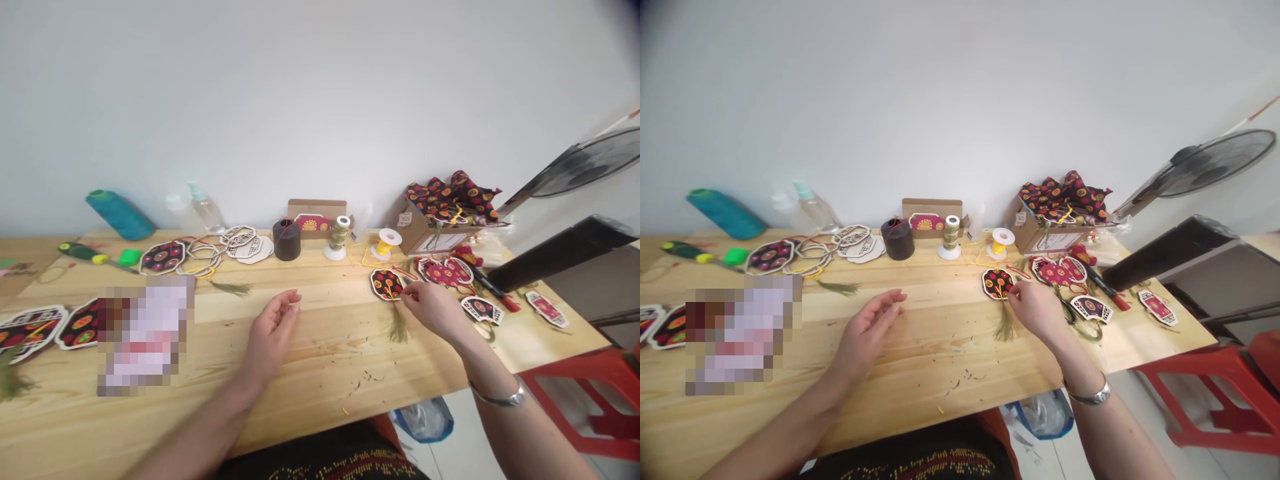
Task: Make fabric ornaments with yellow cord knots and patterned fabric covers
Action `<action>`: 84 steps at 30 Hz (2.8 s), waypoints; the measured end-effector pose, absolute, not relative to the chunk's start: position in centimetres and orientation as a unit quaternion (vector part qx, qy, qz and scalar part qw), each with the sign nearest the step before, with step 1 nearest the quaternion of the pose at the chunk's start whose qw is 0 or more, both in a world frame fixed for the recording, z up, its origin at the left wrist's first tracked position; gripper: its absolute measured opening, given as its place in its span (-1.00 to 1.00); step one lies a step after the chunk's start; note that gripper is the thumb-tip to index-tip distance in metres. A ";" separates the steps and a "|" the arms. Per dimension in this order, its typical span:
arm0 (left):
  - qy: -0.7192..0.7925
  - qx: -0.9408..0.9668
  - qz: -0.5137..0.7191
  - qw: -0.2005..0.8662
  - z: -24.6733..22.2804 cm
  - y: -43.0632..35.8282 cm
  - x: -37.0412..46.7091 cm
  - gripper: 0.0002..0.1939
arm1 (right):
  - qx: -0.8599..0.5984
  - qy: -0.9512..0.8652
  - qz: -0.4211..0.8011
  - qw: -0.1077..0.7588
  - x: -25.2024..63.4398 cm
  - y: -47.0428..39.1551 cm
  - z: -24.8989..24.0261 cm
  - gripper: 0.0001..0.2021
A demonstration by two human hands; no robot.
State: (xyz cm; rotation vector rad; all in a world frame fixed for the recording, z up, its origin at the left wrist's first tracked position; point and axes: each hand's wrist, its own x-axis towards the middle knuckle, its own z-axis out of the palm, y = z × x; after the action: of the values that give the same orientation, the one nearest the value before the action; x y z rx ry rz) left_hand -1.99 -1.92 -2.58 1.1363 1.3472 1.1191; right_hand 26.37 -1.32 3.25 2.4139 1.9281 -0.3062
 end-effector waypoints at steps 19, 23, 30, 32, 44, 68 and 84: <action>0.567 0.458 0.452 0.514 -2.0 -1.9 -2.1 -0.57 | 0.716 0.696 -0.030 0.053 21.6 7.9 1.3 -0.74; 0.564 0.466 0.449 0.513 -2.3 -1.9 -2.1 -0.59 | 0.715 0.696 -0.029 0.056 21.7 7.9 1.0 -0.75; 0.569 0.502 0.443 0.478 -2.4 -2.2 -2.1 -0.63 | 0.724 0.688 0.001 -0.044 22.5 6.1 4.5 -0.74; 0.563 0.536 0.450 0.440 -1.7 -2.5 -2.0 -0.65 | 0.700 0.695 -0.063 -0.154 22.4 5.0 6.0 -0.79; 0.457 0.616 0.479 0.426 3.2 -3.0 -0.9 -0.68 | 0.494 0.543 -0.607 -0.306 17.2 -0.2 6.9 -0.77; 0.390 0.362 0.335 0.778 1.2 -1.8 -0.5 -0.84 | 0.404 0.461 -0.710 -0.346 15.9 0.1 1.6 -0.73; 0.414 0.367 0.343 0.759 -1.2 -1.0 -1.0 -0.77 | 0.469 0.415 -0.664 -0.409 15.7 1.0 0.0 -0.74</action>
State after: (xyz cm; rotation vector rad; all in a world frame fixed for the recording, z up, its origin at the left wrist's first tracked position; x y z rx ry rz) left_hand -1.03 -0.97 -1.16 0.7997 0.9008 0.7475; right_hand 15.71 0.99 0.00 2.0477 1.8117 -2.8968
